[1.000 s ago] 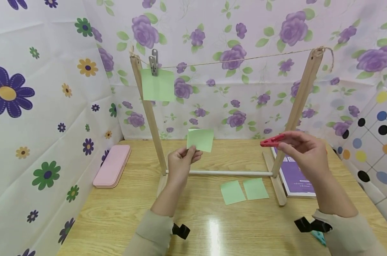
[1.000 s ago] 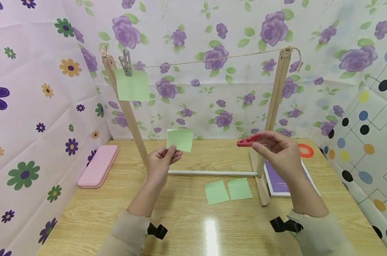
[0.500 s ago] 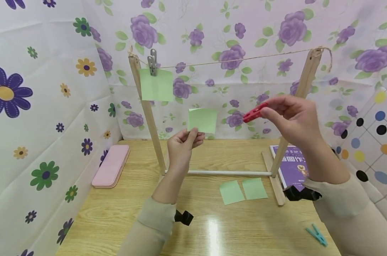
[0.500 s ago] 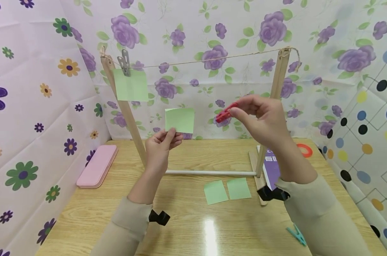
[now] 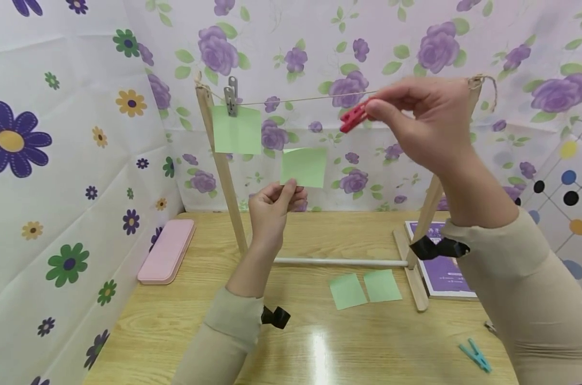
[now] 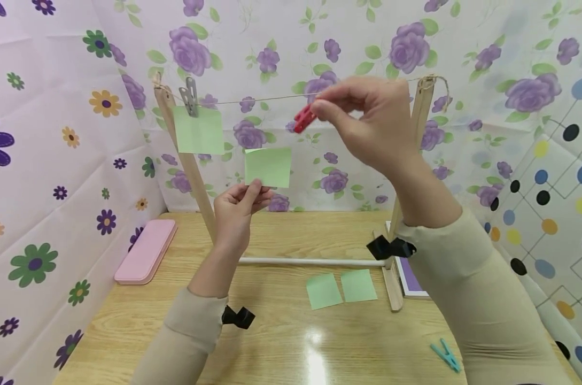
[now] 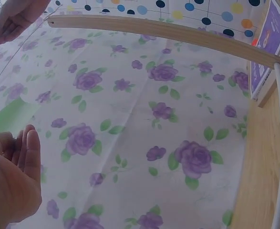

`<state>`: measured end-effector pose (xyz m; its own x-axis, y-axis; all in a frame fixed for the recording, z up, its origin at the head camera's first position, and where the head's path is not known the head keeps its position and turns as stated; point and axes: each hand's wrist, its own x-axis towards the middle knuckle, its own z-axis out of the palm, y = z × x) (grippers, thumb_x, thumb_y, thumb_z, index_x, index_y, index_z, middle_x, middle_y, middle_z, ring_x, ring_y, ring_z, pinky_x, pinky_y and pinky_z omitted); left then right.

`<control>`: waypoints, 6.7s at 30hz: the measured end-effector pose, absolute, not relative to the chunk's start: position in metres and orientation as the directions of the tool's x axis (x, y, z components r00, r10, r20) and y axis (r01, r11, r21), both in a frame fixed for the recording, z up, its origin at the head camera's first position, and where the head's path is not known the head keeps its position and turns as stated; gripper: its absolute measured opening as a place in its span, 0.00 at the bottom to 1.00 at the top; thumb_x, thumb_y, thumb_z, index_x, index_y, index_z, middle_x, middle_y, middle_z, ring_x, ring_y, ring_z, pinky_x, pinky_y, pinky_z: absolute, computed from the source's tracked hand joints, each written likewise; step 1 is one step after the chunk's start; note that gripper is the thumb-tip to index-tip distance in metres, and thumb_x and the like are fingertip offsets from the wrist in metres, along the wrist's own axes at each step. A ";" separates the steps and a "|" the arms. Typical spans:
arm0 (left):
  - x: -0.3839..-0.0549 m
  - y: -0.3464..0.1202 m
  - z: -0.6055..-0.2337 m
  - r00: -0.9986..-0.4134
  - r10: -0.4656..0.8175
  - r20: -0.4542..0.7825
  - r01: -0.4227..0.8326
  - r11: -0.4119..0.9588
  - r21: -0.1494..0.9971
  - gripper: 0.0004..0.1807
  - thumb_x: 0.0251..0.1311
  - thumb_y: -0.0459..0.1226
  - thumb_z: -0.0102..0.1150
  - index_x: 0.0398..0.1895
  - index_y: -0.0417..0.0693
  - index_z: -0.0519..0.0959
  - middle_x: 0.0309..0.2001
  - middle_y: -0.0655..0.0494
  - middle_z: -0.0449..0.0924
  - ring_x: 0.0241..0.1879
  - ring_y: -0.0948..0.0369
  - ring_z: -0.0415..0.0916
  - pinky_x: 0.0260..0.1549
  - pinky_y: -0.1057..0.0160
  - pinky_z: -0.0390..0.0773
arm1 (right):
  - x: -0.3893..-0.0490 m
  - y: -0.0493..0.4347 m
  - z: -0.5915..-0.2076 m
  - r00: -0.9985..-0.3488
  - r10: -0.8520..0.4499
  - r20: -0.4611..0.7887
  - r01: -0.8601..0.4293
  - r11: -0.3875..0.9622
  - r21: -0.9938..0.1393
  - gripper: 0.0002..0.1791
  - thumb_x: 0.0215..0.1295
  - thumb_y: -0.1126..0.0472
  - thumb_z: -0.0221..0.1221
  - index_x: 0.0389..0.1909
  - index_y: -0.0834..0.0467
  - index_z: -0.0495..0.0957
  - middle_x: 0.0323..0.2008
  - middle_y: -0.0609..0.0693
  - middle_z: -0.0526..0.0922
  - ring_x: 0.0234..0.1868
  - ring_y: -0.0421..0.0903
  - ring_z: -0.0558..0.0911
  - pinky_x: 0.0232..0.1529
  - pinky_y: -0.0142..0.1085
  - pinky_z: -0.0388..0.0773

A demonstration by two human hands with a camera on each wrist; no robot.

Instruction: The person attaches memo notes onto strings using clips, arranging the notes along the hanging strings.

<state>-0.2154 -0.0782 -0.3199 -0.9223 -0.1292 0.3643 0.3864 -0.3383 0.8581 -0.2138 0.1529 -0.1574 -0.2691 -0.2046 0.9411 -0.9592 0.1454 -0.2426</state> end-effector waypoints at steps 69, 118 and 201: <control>-0.227 -0.076 -0.276 -0.887 -0.167 0.431 0.458 -0.442 0.771 0.08 0.68 0.34 0.64 0.31 0.41 0.85 0.29 0.49 0.87 0.30 0.61 0.87 0.37 0.62 0.88 | -0.246 0.092 -0.097 -0.586 -0.495 0.641 -0.757 0.616 -0.217 0.11 0.69 0.54 0.65 0.36 0.57 0.91 0.36 0.49 0.90 0.28 0.38 0.78 0.29 0.28 0.71; -0.231 -0.077 -0.276 -0.899 -0.112 0.423 0.426 -0.437 0.792 0.06 0.69 0.34 0.63 0.33 0.44 0.84 0.31 0.52 0.88 0.33 0.59 0.88 0.38 0.60 0.89 | -0.250 0.097 -0.100 -0.631 -0.553 0.544 -0.761 0.576 -0.298 0.17 0.70 0.51 0.64 0.52 0.57 0.87 0.44 0.48 0.88 0.39 0.38 0.79 0.35 0.29 0.73; -0.202 -0.065 -0.419 -0.972 0.180 0.153 0.173 0.098 0.980 0.16 0.67 0.43 0.66 0.52 0.44 0.83 0.42 0.54 0.85 0.41 0.59 0.83 0.45 0.62 0.86 | -0.098 0.357 -0.490 -0.989 -0.118 0.094 -0.151 0.814 -0.560 0.19 0.62 0.49 0.72 0.47 0.57 0.85 0.42 0.50 0.87 0.37 0.34 0.78 0.28 0.30 0.78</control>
<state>-0.2019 -0.0653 -0.4188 -0.9717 0.1798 0.1534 0.1728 0.0977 0.9801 -0.0983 0.3574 -0.4903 -0.9885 -0.1182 0.0940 -0.1507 0.8145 -0.5603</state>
